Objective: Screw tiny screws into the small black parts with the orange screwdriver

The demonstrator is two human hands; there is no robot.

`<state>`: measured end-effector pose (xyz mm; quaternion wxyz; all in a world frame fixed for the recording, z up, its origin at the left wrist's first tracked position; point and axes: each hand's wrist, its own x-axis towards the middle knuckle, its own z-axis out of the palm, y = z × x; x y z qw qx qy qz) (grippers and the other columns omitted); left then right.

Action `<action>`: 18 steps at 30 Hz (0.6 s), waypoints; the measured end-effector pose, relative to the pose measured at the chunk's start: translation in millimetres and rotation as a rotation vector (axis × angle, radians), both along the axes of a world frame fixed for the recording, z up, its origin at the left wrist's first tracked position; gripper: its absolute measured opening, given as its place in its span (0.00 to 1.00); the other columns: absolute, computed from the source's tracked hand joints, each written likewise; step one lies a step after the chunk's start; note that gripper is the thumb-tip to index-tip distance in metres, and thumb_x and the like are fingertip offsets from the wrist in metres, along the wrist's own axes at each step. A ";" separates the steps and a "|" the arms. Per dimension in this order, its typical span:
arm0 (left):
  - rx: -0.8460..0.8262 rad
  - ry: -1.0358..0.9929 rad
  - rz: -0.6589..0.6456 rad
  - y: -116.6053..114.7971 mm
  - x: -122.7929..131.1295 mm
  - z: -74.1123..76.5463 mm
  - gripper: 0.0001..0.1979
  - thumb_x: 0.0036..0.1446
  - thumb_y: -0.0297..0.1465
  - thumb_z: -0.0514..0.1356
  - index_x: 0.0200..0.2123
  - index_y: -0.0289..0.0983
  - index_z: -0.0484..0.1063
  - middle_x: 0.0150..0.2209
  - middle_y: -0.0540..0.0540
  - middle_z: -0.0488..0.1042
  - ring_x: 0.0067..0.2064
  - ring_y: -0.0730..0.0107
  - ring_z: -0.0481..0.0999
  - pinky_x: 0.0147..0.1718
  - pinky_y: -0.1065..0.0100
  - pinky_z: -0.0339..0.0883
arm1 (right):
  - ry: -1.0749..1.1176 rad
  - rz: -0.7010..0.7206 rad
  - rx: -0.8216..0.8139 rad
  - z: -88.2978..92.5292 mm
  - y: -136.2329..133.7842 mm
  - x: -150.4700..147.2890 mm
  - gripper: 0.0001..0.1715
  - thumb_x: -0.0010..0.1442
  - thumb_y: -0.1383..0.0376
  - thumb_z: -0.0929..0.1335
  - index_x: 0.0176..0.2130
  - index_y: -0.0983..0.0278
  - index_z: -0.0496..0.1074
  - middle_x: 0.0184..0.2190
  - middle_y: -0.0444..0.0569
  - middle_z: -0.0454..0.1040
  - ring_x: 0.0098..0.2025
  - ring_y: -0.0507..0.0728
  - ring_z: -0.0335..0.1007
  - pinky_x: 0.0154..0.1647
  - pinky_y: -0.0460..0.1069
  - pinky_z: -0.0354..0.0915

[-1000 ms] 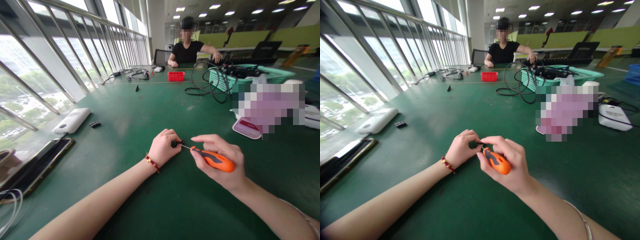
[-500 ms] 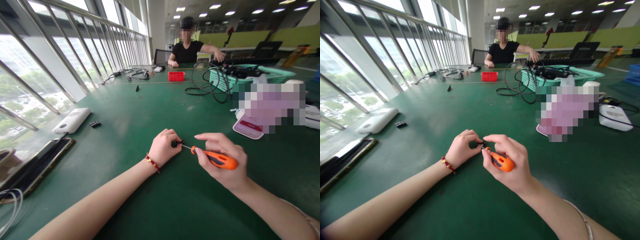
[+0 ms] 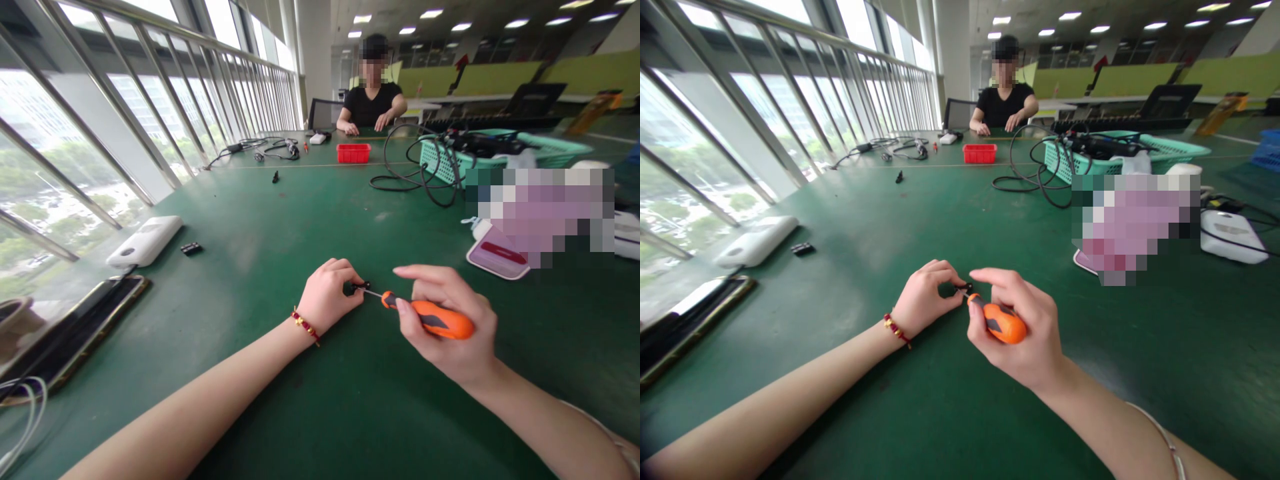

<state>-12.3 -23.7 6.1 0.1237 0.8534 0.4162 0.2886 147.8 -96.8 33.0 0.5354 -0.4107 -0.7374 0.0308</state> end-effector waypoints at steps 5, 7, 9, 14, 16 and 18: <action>0.005 0.006 0.003 -0.2 0.0 0.0 0.03 0.46 0.26 0.60 0.26 0.37 0.73 0.31 0.49 0.74 0.35 0.68 0.70 0.37 0.68 0.67 | 0.193 0.042 0.027 -3.6 4.5 -2.1 0.41 0.44 0.67 0.69 0.56 0.59 0.54 0.42 0.52 0.64 0.41 0.59 0.66 0.35 0.54 0.68; 0.005 0.001 0.001 -0.2 0.0 -0.2 0.03 0.46 0.26 0.60 0.27 0.37 0.74 0.31 0.49 0.74 0.35 0.68 0.70 0.37 0.67 0.67 | 0.164 0.014 -0.016 -2.2 3.0 -2.1 0.43 0.44 0.65 0.70 0.57 0.60 0.53 0.35 0.48 0.65 0.32 0.55 0.65 0.27 0.51 0.66; 0.004 -0.004 0.002 0.0 -0.1 -0.5 0.03 0.46 0.26 0.60 0.27 0.38 0.74 0.31 0.49 0.74 0.36 0.68 0.70 0.37 0.68 0.67 | 0.076 -0.016 -0.048 0.3 0.2 -1.5 0.36 0.46 0.66 0.70 0.54 0.62 0.58 0.24 0.41 0.62 0.21 0.50 0.58 0.19 0.47 0.60; 0.002 -0.003 0.000 0.1 0.0 -0.6 0.03 0.46 0.26 0.60 0.27 0.38 0.74 0.31 0.49 0.74 0.36 0.68 0.71 0.37 0.68 0.67 | -0.006 -0.024 -0.017 2.8 -1.4 -1.5 0.19 0.49 0.72 0.67 0.43 0.63 0.66 0.17 0.37 0.60 0.18 0.48 0.57 0.22 0.45 0.62; 0.005 -0.001 0.005 -0.1 0.1 -0.4 0.03 0.47 0.26 0.60 0.26 0.38 0.73 0.31 0.49 0.74 0.35 0.68 0.70 0.36 0.68 0.67 | 0.054 -0.026 0.030 1.7 0.6 -2.5 0.27 0.47 0.72 0.68 0.48 0.63 0.63 0.27 0.44 0.66 0.27 0.52 0.66 0.30 0.48 0.66; 0.006 0.003 0.009 -0.2 0.2 -0.3 0.03 0.47 0.26 0.60 0.26 0.38 0.73 0.31 0.49 0.73 0.35 0.69 0.70 0.36 0.68 0.67 | 0.103 -0.028 0.040 0.6 2.2 -3.0 0.34 0.46 0.70 0.69 0.52 0.63 0.59 0.35 0.49 0.66 0.34 0.55 0.68 0.34 0.51 0.68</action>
